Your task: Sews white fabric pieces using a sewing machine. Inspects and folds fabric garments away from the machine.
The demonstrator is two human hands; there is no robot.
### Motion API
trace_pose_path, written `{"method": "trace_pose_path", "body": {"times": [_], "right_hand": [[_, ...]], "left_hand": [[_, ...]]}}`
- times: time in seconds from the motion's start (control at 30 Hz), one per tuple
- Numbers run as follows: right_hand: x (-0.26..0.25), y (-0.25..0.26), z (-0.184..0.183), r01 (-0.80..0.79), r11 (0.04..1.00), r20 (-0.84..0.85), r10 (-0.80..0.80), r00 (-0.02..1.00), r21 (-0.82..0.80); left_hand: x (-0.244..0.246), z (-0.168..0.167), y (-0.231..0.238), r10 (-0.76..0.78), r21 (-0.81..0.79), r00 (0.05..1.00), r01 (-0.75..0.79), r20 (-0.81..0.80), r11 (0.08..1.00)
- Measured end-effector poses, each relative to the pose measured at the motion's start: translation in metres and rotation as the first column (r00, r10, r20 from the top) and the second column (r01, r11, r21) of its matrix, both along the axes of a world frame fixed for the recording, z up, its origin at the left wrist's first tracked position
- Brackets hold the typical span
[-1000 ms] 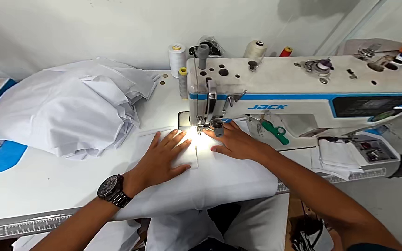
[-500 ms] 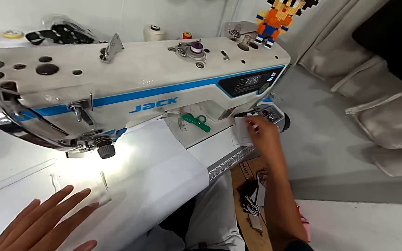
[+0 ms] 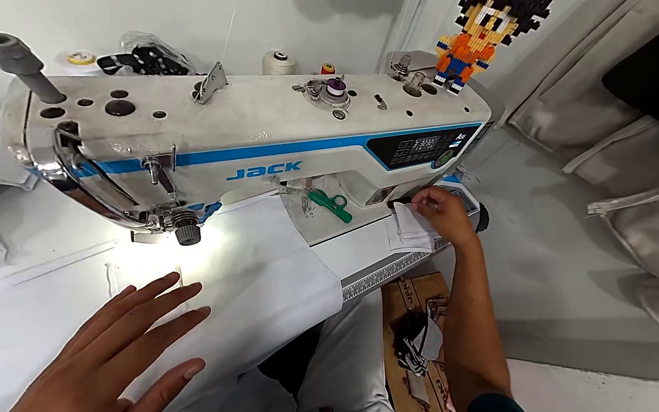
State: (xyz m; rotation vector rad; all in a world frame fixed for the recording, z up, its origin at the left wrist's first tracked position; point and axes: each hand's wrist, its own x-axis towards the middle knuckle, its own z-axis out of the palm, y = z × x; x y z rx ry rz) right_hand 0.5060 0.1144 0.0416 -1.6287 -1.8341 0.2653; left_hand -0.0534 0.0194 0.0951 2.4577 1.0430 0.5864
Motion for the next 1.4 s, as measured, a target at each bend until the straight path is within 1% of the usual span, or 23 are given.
{"method": "trace_pose_path", "body": {"times": [0.07, 0.17, 0.23, 0.27, 0.37, 0.47, 0.53, 0.67, 0.7, 0.77, 0.87, 0.93, 0.97, 1.0, 1.07, 1.13, 1.17, 1.2, 1.23, 1.27, 1.3, 1.33, 1.4], "right_hand": [[0.005, -0.007, 0.003, 0.094, 0.992, -0.005, -0.095, 0.995, -0.089], [0.011, -0.019, 0.009, 0.302, 0.915, 0.042, -0.302, 0.952, -0.268], [0.010, -0.019, 0.005, 0.332, 0.883, 0.033, -0.340, 0.940, -0.331], [0.009, -0.018, 0.002, 0.309, 0.891, -0.018, -0.333, 0.943, -0.332], [0.006, -0.018, -0.002, 0.285, 0.937, -0.215, -0.327, 0.920, -0.204], [0.003, -0.021, -0.003, 0.371, 0.929, -0.291, -0.357, 0.888, -0.006], [-0.001, -0.022, -0.001, 0.433, 0.898, -0.255, -0.401, 0.880, 0.082], [-0.013, -0.032, 0.010, 0.421, 0.881, 0.005, -0.432, 0.902, 0.215], [-0.018, -0.038, 0.017, 0.372, 0.894, 0.074, -0.400, 0.913, 0.249], [-0.040, -0.052, 0.039, 0.219, 0.935, 0.152, -0.268, 0.951, 0.278], [-0.111, -0.081, 0.069, -0.098, 0.970, 0.204, 0.052, 0.978, 0.223], [-0.168, -0.090, 0.068, -0.368, 0.915, 0.106, 0.354, 0.929, 0.166], [-0.194, -0.093, 0.062, -0.478, 0.869, 0.009, 0.481, 0.877, 0.130], [-0.216, -0.092, 0.056, -0.554, 0.827, -0.094, 0.562, 0.822, 0.098], [-0.247, -0.082, 0.043, -0.591, 0.804, -0.227, 0.588, 0.776, 0.063], [-0.268, -0.058, 0.031, -0.590, 0.807, -0.259, 0.574, 0.777, 0.017], [-0.277, -0.043, 0.025, -0.613, 0.790, -0.269, 0.586, 0.764, -0.020], [-0.286, -0.027, 0.020, -0.639, 0.766, -0.283, 0.600, 0.748, -0.066], [-0.295, -0.011, 0.016, -0.666, 0.737, -0.278, 0.620, 0.734, -0.115], [-0.304, 0.006, 0.014, -0.690, 0.706, -0.252, 0.647, 0.720, -0.159], [-0.313, 0.021, 0.013, -0.711, 0.675, -0.210, 0.679, 0.703, -0.197], [-0.321, 0.035, 0.012, -0.713, 0.667, -0.146, 0.700, 0.699, -0.215], [-0.335, 0.058, 0.006, -0.679, 0.699, -0.005, 0.696, 0.718, -0.223]], "left_hand": [[0.006, 0.003, 0.001, 0.003, 0.033, 1.000, -0.004, 0.024, 0.999], [0.018, 0.002, 0.004, 0.001, 0.076, 0.998, -0.006, 0.059, 0.997], [0.025, -0.004, 0.006, -0.016, 0.095, 0.997, 0.008, 0.081, 0.995], [0.028, -0.007, 0.007, -0.026, 0.103, 0.996, 0.017, 0.090, 0.995], [0.033, -0.008, 0.006, -0.041, 0.110, 0.995, 0.031, 0.091, 0.993], [0.029, -0.005, 0.004, -0.028, 0.114, 0.996, 0.018, 0.083, 0.993], [0.025, -0.004, 0.003, -0.012, 0.123, 0.997, 0.002, 0.079, 0.992], [0.020, -0.002, -0.001, 0.025, 0.143, 0.997, -0.036, 0.077, 0.989], [0.022, -0.002, -0.002, 0.035, 0.151, 0.996, -0.047, 0.082, 0.987], [0.031, -0.004, -0.005, 0.061, 0.169, 0.989, -0.084, 0.135, 0.982], [0.067, -0.012, -0.008, 0.081, 0.145, 0.946, -0.132, 0.313, 0.981], [0.093, -0.020, -0.006, 0.033, 0.040, 0.904, -0.056, 0.426, 0.998], [0.101, -0.025, -0.007, 0.024, -0.035, 0.875, -0.008, 0.483, 0.999], [0.105, -0.031, -0.008, 0.050, -0.126, 0.837, 0.022, 0.544, 0.992], [0.100, -0.045, -0.017, 0.223, -0.330, 0.734, 0.002, 0.642, 0.944], [0.083, -0.056, -0.028, 0.448, -0.525, 0.600, -0.055, 0.663, 0.850], [0.074, -0.060, -0.031, 0.524, -0.586, 0.542, -0.070, 0.657, 0.807], [0.065, -0.062, -0.032, 0.563, -0.612, 0.516, -0.091, 0.646, 0.786], [0.057, -0.064, -0.032, 0.572, -0.608, 0.517, -0.119, 0.637, 0.785], [0.050, -0.066, -0.029, 0.560, -0.585, 0.553, -0.154, 0.617, 0.797], [0.044, -0.067, -0.025, 0.540, -0.550, 0.619, -0.201, 0.570, 0.811], [0.041, -0.067, -0.019, 0.531, -0.511, 0.684, -0.262, 0.500, 0.819], [0.041, -0.067, -0.009, 0.530, -0.373, 0.758, -0.398, 0.380, 0.838]]}}
